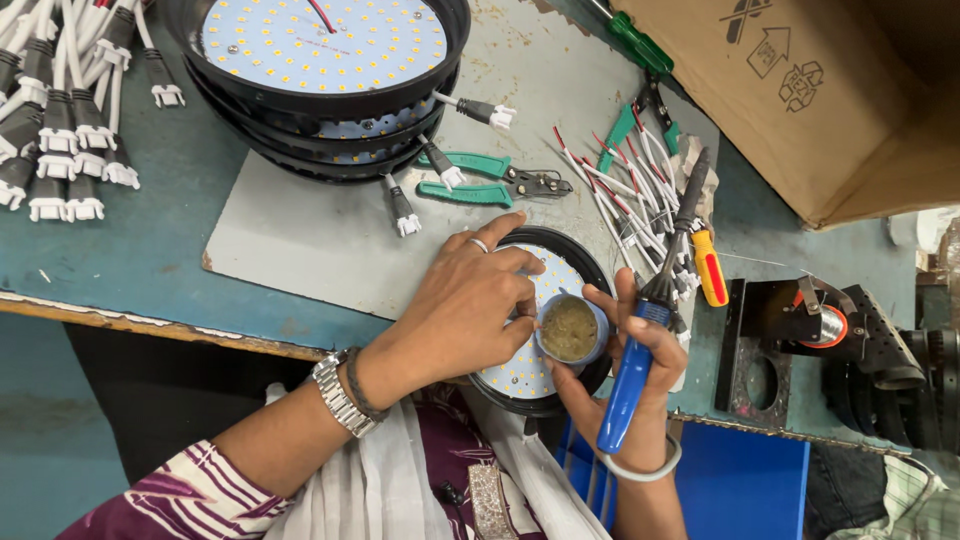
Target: The person solders wires to a circular LED module using a soldering iron and solder wire. They repeatedly apply flux from a small container, heat the contact points, and feed solder to secure the connections. Completed modules are stacked on the left side of the workbench.
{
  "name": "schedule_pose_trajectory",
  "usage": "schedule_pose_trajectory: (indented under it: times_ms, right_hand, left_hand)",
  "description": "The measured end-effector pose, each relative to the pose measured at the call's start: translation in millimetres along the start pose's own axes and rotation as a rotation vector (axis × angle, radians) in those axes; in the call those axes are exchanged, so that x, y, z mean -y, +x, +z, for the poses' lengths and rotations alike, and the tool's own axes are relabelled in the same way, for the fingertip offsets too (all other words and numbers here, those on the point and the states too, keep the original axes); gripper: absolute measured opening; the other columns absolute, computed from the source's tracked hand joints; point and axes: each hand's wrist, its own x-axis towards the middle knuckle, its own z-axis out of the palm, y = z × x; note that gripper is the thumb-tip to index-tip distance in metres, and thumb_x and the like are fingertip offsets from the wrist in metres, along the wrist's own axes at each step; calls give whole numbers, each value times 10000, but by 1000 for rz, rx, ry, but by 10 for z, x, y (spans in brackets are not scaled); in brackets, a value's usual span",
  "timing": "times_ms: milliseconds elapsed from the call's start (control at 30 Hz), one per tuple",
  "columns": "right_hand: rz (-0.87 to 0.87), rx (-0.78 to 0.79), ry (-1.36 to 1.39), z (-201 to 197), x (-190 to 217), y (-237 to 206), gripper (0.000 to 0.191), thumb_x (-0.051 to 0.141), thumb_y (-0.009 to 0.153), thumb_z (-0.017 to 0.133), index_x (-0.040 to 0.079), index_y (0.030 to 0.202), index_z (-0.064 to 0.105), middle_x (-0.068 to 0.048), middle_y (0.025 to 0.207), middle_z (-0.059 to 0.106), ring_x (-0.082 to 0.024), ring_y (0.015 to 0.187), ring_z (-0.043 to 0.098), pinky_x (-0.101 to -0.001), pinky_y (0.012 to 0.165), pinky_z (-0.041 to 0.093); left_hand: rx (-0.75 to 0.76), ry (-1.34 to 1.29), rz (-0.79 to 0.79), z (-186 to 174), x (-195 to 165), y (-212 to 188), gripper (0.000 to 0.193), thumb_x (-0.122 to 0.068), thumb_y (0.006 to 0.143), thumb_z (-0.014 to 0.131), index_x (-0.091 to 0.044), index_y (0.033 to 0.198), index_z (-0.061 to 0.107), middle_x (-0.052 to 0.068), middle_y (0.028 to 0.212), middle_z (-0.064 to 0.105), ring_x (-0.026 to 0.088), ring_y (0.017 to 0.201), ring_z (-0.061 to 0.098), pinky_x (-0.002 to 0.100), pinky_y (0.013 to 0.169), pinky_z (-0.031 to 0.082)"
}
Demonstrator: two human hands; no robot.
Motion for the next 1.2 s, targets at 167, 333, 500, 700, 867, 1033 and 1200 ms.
schedule_pose_trajectory:
  times_ms: [167,333,500,700,867,1033,1200]
  right_hand:
    - [-9,13,22,36,2,0,879,-108,772,815,212,1349,234,-270,1661,290,-380,1408,554,-435,1073,568]
    - [-16,16,28,39,5,3,874,-111,782,808,211,1355,232,-272,1665,284,-377,1412,553,-430,1073,571]
    - [2,-2,21,4,22,-1,873,-108,773,810,206,1349,235,-274,1662,287,-378,1412,550,-429,1066,569]
    - [-9,-4,45,27,-2,10,864,-117,780,801,203,1351,237,-267,1664,288,-374,1414,549,-430,1084,562]
    - [-13,3,46,39,8,1,863,-122,782,798,204,1353,238,-262,1666,280,-373,1420,543,-428,1086,561]
    - [-11,3,46,43,21,-5,864,-129,780,795,201,1356,243,-263,1665,283,-373,1423,537,-435,1102,549]
    - [-11,-10,10,26,15,-24,872,-106,769,816,199,1351,243,-262,1656,305,-366,1409,551,-418,1068,563]
  left_hand:
    - [6,3,-11,-10,-1,-8,74,-179,699,775,-115,668,793,53,1189,729,347,1403,436,531,1089,350]
    - [5,9,-17,-17,1,-11,75,-177,702,769,-110,679,793,54,1198,725,347,1402,434,533,1095,344]
    - [3,18,-11,-10,-39,5,81,-180,710,761,-111,679,789,50,1198,723,342,1408,431,531,1095,345]
    - [9,13,-17,-17,-42,13,75,-180,697,766,-114,668,787,50,1195,722,342,1405,431,534,1093,342]
    - [7,17,-9,-17,-43,3,76,-179,694,765,-113,666,788,49,1181,726,342,1400,440,534,1097,345]
    - [-4,16,4,-6,-35,-9,80,-185,705,764,-113,681,790,49,1177,728,343,1401,447,532,1102,351]
    - [-27,9,7,7,-27,-19,67,-177,701,759,-119,686,789,48,1169,726,351,1401,442,539,1092,346]
